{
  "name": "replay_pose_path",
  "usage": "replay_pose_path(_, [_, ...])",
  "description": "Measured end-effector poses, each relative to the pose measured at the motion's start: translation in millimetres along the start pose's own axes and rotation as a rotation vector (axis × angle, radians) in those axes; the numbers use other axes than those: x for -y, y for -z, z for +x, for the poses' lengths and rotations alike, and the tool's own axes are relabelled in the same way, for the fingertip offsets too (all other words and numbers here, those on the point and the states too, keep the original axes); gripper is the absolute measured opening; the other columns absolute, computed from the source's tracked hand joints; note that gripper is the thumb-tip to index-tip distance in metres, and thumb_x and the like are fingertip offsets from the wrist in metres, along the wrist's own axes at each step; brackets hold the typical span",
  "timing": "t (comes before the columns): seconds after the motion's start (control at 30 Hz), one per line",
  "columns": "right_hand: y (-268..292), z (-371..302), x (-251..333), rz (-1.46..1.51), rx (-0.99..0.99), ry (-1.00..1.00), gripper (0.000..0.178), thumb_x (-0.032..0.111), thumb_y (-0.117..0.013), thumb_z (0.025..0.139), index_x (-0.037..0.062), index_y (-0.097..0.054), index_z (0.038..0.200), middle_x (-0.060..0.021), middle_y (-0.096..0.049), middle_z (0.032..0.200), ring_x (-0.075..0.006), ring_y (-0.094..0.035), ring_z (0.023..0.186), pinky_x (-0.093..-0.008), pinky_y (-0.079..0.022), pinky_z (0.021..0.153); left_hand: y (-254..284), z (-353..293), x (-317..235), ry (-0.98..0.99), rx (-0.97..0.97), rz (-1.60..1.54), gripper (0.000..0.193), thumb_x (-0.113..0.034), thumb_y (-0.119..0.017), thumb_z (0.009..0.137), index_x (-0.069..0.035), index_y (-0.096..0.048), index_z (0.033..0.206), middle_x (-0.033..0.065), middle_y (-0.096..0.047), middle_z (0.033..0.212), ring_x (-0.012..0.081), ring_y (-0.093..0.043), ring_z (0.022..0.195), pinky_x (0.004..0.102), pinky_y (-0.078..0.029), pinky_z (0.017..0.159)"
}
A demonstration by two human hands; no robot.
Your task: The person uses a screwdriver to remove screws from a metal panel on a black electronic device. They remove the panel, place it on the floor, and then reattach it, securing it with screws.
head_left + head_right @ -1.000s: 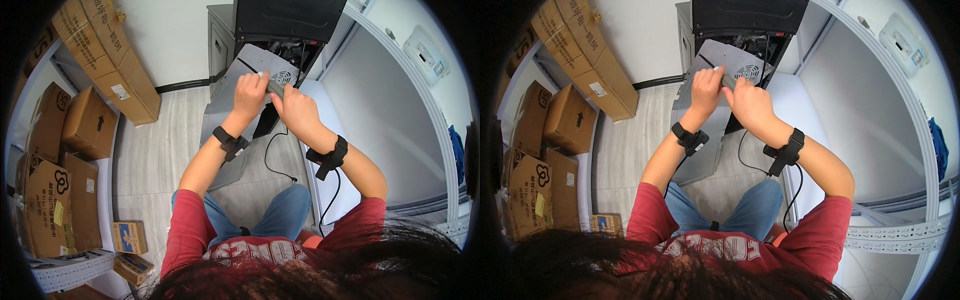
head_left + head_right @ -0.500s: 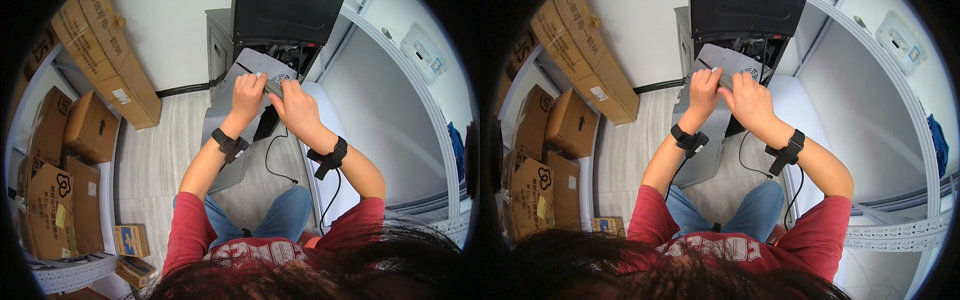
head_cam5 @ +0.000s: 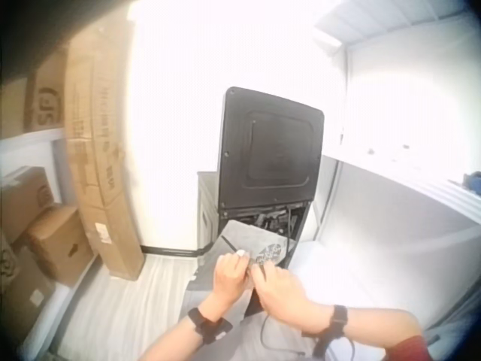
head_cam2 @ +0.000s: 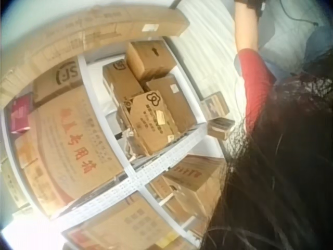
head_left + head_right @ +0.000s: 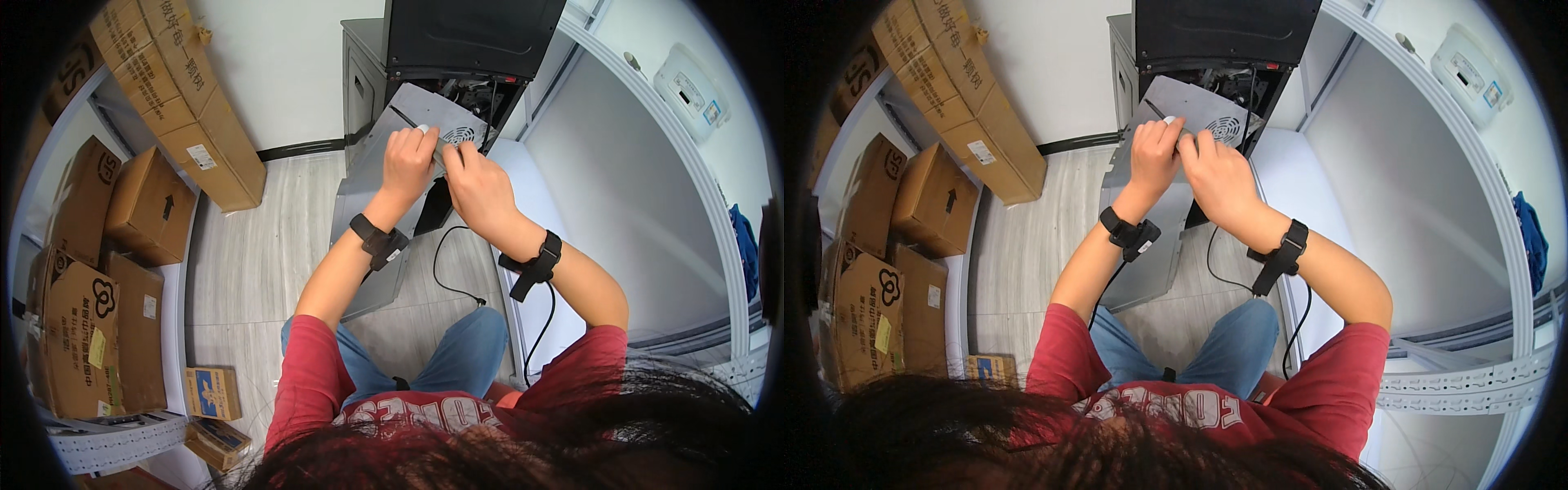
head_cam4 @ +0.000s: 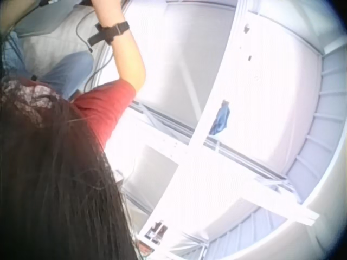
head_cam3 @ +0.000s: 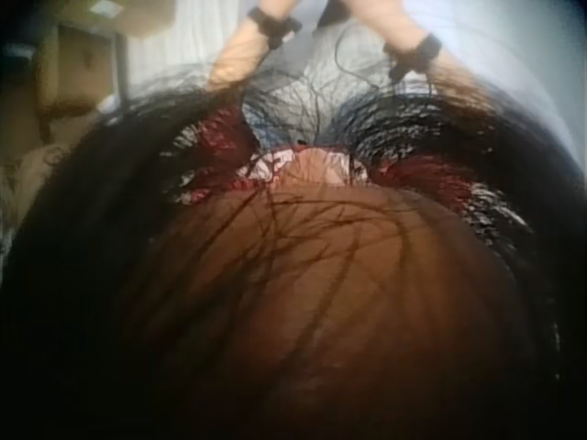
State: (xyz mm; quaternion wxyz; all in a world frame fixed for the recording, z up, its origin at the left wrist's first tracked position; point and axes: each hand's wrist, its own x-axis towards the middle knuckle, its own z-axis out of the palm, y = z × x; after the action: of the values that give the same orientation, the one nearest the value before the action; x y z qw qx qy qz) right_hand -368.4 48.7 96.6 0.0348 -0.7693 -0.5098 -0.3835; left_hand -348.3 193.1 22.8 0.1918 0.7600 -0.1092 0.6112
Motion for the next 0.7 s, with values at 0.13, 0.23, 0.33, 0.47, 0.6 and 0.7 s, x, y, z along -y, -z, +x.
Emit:
replay_pose_path(0.13, [0.5, 2.5, 2.7, 0.038, 0.284, -0.265, 0.025, 0.014, -0.066, 0.076, 0.0001, -0.050, 0.090, -0.0097, -0.051, 0.079, -0.0220, -0.061, 0.066, -0.0275, -0.050, 0.054, 5.2, 0.9, -4.3, 0.005, 0.018, 0.015, 0.039, -0.001, -0.062, 0.063, -0.002, -0.061, 0.101, 0.0062, -0.050, 0.071, 0.0242, -0.049, 0.065, 0.0351, -0.037, 0.059])
replay_pose_path(0.23, [6.4, 7.1, 5.2, 0.106, 0.123, -0.198, 0.025, 0.015, -0.066, 0.077, 0.0008, -0.049, 0.089, -0.0095, -0.051, 0.077, -0.0219, -0.060, 0.064, -0.0284, -0.049, 0.053, 7.7, 0.3, -2.0, -0.029, 0.026, 0.002, 0.043, 0.001, -0.063, 0.060, -0.002, -0.060, 0.103, 0.0060, -0.050, 0.072, 0.0232, -0.049, 0.066, 0.0343, -0.037, 0.060])
replay_pose_path(0.33, [0.9, 6.9, -2.5, 0.018, -0.051, 0.016, 0.030, 0.023, -0.067, 0.079, 0.0006, -0.049, 0.089, -0.0098, -0.052, 0.076, -0.0221, -0.060, 0.061, -0.0287, -0.048, 0.051, 7.0, 3.3, -2.2, -0.022, 0.002, 0.022, 0.044, 0.000, -0.064, 0.060, -0.002, -0.060, 0.104, 0.0058, -0.049, 0.071, 0.0229, -0.049, 0.066, 0.0342, -0.037, 0.060])
replay_pose_path(0.47, [0.4, 3.4, 2.6, 0.062, 0.145, -0.210, 0.032, 0.021, -0.070, 0.075, 0.0009, -0.051, 0.092, -0.0117, -0.052, 0.079, -0.0220, -0.060, 0.065, -0.0294, -0.049, 0.055, 10.3, 5.7, -7.1, -0.007, 0.006, 0.017, 0.040, -0.001, -0.064, 0.061, -0.003, -0.060, 0.101, 0.0052, -0.047, 0.069, 0.0225, -0.049, 0.065, 0.0341, -0.037, 0.060])
replay_pose_path(0.6, [3.7, 5.5, 1.8, 0.057, 0.167, -0.190, 0.027, 0.015, -0.068, 0.075, 0.0007, -0.050, 0.089, -0.0116, -0.052, 0.076, -0.0235, -0.060, 0.062, -0.0315, -0.049, 0.053, 9.5, 1.3, -3.7, -0.035, 0.021, -0.003, 0.038, -0.003, -0.065, 0.063, -0.005, -0.061, 0.101, 0.0046, -0.046, 0.069, 0.0221, -0.048, 0.064, 0.0343, -0.037, 0.059])
replay_pose_path(0.7, [1.1, 4.1, -3.7, 0.035, -0.029, -0.017, 0.021, 0.015, -0.066, 0.077, 0.0006, -0.051, 0.082, -0.0106, -0.055, 0.068, -0.0255, -0.059, 0.054, -0.0344, -0.049, 0.049, 7.3, -1.1, -5.2, -0.012, 0.033, -0.022, 0.037, -0.002, -0.065, 0.066, -0.004, -0.061, 0.103, 0.0058, -0.049, 0.071, 0.0237, -0.048, 0.065, 0.0348, -0.037, 0.058])
